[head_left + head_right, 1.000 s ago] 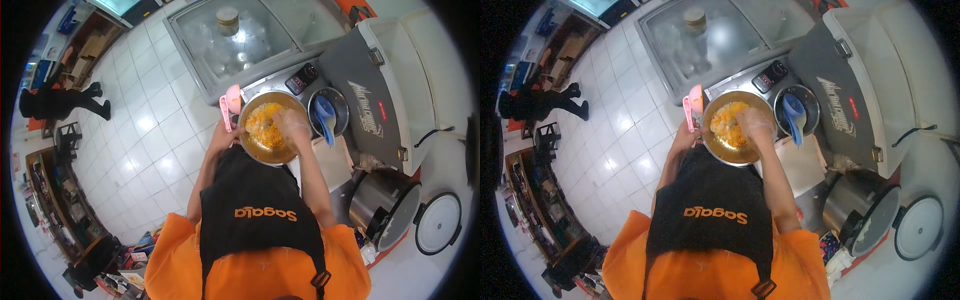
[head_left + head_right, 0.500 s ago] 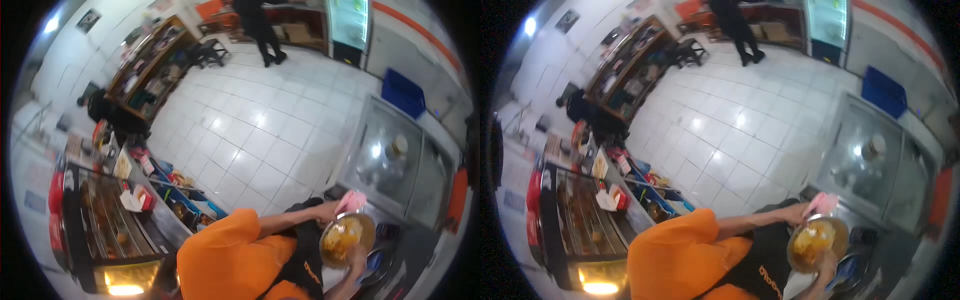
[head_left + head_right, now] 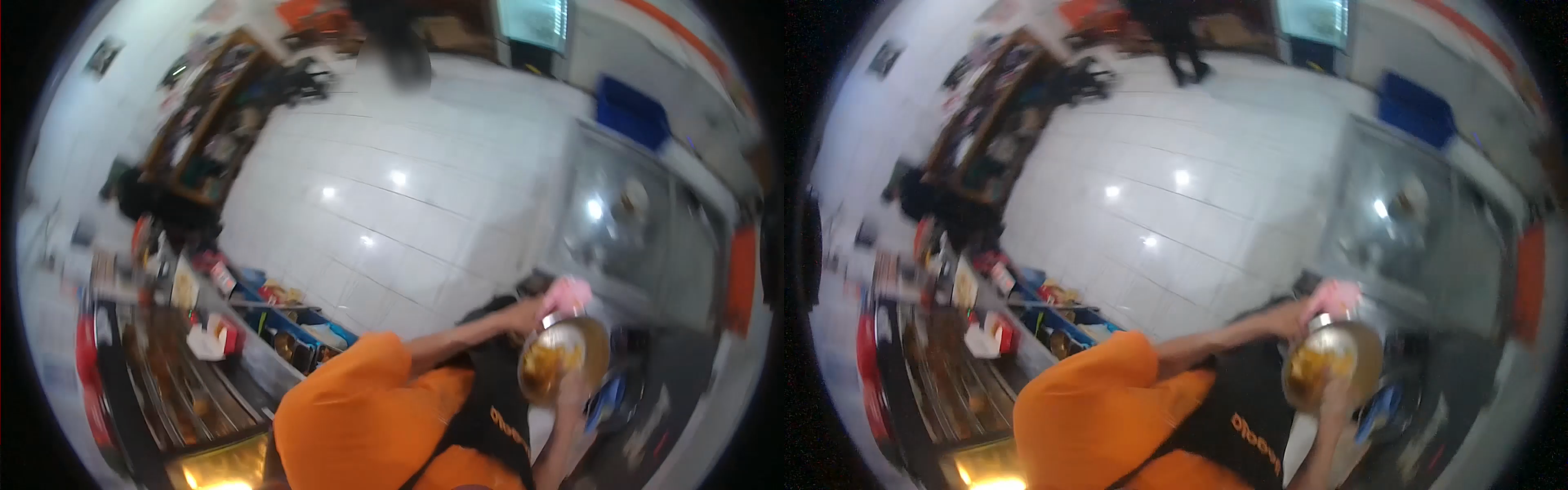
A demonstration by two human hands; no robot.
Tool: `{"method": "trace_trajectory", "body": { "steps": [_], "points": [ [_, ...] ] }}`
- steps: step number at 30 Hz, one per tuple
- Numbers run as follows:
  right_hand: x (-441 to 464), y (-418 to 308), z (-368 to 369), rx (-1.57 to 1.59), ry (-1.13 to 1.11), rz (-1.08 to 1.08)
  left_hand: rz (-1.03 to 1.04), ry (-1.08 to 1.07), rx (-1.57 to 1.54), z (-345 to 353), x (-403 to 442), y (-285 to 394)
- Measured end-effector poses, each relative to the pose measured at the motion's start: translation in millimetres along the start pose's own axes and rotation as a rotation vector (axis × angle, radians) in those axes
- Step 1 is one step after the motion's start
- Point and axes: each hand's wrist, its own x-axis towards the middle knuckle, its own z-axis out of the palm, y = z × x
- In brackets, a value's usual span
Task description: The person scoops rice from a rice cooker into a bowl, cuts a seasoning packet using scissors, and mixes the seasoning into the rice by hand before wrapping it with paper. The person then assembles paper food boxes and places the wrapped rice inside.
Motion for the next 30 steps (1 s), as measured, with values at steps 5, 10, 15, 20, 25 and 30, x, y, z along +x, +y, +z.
{"method": "trace_trajectory", "body": {
  "steps": [5, 10, 15, 20, 25, 30],
  "points": [
    [-24, -55, -23, 0.245, 0.17, -0.014, -0.369, -0.043, -0.046, -5, -6, 6],
    [-63, -98, -95, 0.372, 0.006, 0.014, -0.528, -0.047, -0.283, -5, -12, 29],
    [-54, -68, -60, 0.263, 0.012, 0.134, -0.527, -0.074, -0.245, -6, -6, 24],
    [-50, -35, -99, 0.218, 0.144, 0.247, -0.537, -0.077, -0.271, -7, -9, 28],
    [-43, -85, -17, 0.282, 0.007, 0.12, -0.515, -0.075, -0.226, -7, -11, 24],
    [-17, -77, -95, 0.415, 0.226, 0.323, -0.478, 0.021, -0.132, -7, -17, 31]
  ]
}}
